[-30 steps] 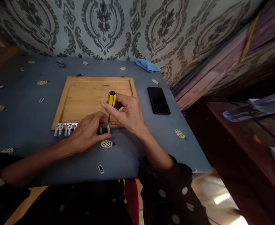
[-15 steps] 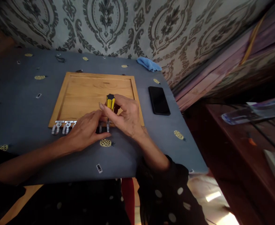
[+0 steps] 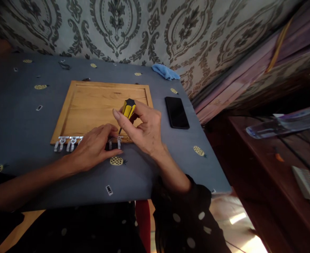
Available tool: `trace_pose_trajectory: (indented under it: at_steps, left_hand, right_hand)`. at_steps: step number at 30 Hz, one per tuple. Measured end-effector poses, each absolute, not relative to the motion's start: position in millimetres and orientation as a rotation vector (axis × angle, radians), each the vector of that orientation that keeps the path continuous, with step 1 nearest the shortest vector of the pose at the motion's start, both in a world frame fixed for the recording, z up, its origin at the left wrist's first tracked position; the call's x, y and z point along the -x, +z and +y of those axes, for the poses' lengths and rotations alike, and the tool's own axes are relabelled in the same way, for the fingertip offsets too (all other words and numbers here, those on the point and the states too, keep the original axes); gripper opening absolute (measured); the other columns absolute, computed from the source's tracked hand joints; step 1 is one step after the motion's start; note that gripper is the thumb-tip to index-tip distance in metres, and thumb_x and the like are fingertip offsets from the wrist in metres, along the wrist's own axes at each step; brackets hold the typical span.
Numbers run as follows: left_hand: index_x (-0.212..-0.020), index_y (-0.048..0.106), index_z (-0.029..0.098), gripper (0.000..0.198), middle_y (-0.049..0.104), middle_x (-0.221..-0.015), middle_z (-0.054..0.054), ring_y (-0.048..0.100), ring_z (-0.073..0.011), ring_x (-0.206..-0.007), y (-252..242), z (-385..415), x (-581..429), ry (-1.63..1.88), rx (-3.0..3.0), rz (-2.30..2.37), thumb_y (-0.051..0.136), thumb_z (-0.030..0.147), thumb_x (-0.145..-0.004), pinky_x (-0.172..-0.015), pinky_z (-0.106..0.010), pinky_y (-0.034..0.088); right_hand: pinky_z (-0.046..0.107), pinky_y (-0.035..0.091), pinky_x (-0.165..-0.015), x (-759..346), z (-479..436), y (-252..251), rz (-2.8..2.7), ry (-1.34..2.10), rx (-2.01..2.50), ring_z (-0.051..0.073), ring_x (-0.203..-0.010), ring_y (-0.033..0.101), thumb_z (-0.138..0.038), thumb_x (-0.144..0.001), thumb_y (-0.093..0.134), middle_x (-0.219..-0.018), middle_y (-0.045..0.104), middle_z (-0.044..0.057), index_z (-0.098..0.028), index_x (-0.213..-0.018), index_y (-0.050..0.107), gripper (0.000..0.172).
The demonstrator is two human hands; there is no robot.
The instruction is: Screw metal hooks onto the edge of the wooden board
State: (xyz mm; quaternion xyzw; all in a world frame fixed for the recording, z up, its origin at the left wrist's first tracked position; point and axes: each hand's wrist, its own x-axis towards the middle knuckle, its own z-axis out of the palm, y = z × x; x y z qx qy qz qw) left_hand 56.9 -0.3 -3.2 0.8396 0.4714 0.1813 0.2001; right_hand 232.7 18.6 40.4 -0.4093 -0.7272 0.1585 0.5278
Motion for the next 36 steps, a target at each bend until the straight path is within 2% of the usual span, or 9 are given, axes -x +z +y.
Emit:
trace_pose_trajectory:
  at_steps: [4,11,18,28,36]
  left_hand:
    - [-0.110,0.047,0.021,0.047,0.068,-0.108,-0.007,0.066,-0.0289,-0.101,-1.8,-0.3,-57.3,0.493,-2.340,1.319,0.081,0.034,-0.081,-0.088,-0.044,0.052]
    - [-0.112,0.048,0.021,0.047,0.068,-0.108,-0.007,0.066,-0.0290,-0.101,-1.4,-0.1,-58.2,0.489,-2.334,1.333,0.081,0.034,-0.081,-0.089,-0.045,0.052]
    - [-0.112,0.049,0.020,0.046,0.068,-0.109,-0.008,0.066,-0.0302,-0.102,-0.9,-0.4,-58.0,0.479,-2.350,1.333,0.080,0.036,-0.082,-0.089,-0.046,0.052]
    - [-0.112,0.048,0.022,0.047,0.068,-0.108,-0.007,0.066,-0.0299,-0.101,-0.3,-0.6,-58.4,0.453,-2.344,1.356,0.080,0.037,-0.082,-0.089,-0.045,0.052]
    - [-0.109,0.048,0.021,0.046,0.068,-0.108,-0.009,0.066,-0.0304,-0.100,0.5,0.2,-58.2,0.444,-2.332,1.347,0.081,0.038,-0.081,-0.088,-0.046,0.052]
  right_hand:
    - [0.028,0.047,-0.057,-233.5,20.6,38.0,-1.783,0.350,0.980,0.012,-0.058,0.055,-0.039,-0.091,0.069,-0.065,0.062,-0.002,-0.022,-0.071,0.064,0.027]
    - [0.029,0.044,-0.055,-233.7,23.2,34.2,-1.862,0.291,0.969,0.013,-0.057,0.054,-0.036,-0.093,0.066,-0.063,0.059,-0.003,-0.023,-0.071,0.062,0.026]
    - [0.030,0.042,-0.054,-232.4,25.0,32.1,-1.877,0.277,0.963,0.013,-0.055,0.053,-0.041,-0.093,0.066,-0.060,0.058,-0.003,-0.024,-0.066,0.058,0.033]
    - [0.026,0.040,-0.055,-230.7,27.1,28.3,-1.877,0.356,0.927,0.010,-0.057,0.050,-0.038,-0.094,0.064,-0.061,0.056,-0.004,-0.020,-0.068,0.059,0.031]
    - [0.030,0.041,-0.058,-235.6,29.4,31.4,-1.939,0.467,0.915,0.013,-0.060,0.053,-0.041,-0.093,0.067,-0.065,0.058,-0.003,-0.022,-0.072,0.061,0.030]
